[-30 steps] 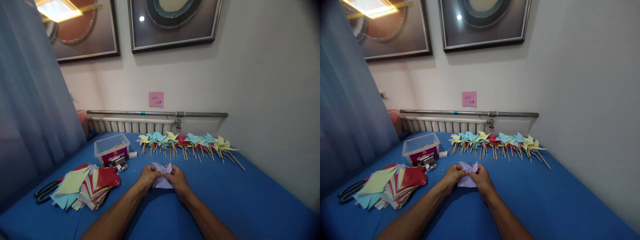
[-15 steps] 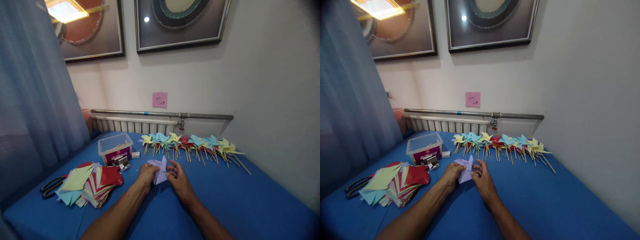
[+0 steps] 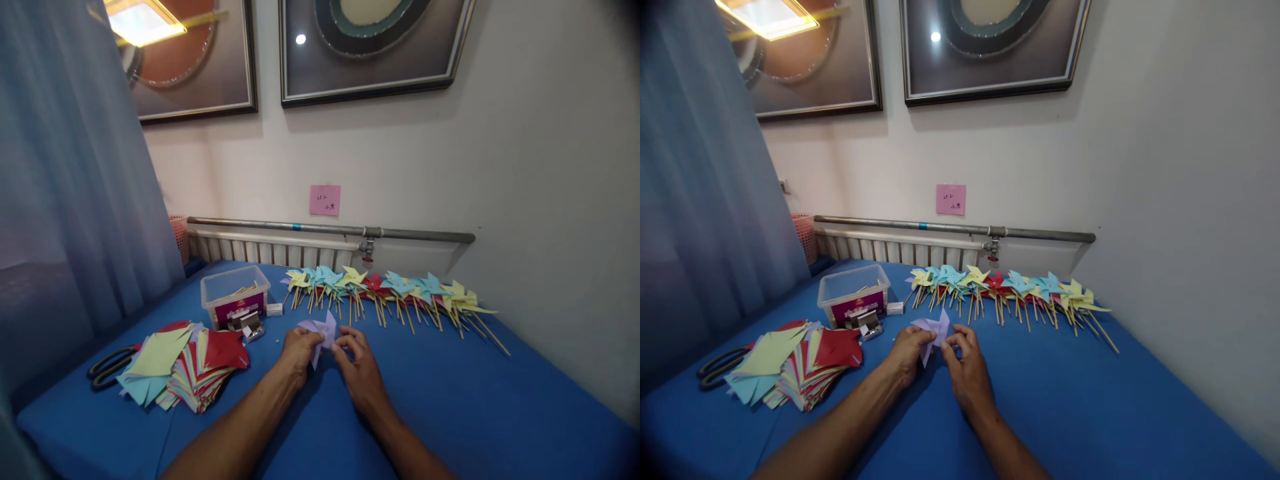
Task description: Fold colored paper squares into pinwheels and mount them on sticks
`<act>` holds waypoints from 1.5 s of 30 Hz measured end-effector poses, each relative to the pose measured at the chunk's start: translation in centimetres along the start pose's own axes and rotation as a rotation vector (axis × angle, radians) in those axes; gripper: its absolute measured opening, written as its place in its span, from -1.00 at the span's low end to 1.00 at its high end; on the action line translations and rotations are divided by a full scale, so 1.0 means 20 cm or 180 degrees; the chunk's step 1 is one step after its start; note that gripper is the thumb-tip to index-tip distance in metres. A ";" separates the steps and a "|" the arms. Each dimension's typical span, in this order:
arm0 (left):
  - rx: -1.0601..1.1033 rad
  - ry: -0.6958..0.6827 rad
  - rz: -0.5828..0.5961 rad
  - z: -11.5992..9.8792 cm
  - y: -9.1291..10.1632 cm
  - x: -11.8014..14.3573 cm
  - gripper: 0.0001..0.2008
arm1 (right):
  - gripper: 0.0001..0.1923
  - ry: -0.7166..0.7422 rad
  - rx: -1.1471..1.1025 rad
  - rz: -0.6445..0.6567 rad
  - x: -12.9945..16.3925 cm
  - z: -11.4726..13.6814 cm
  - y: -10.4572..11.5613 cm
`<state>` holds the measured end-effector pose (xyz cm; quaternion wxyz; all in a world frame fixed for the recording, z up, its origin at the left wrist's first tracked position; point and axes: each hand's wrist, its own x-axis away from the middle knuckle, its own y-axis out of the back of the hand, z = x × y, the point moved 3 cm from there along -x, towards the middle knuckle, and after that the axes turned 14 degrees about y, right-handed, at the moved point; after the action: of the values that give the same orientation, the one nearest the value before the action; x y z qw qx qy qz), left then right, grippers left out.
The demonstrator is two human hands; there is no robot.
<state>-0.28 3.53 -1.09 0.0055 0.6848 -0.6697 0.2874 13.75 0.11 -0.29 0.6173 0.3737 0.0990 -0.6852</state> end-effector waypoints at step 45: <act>-0.0413 -0.0136 0.0511 -0.03 -0.08 0.12 -0.78 | -0.64 -0.1303 -0.1292 -0.0721 -0.04 -0.10 0.06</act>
<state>0.76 1.78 1.00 0.0124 0.6331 -0.7395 0.2283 15.59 1.62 -0.80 0.6062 0.0835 0.1485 -0.7769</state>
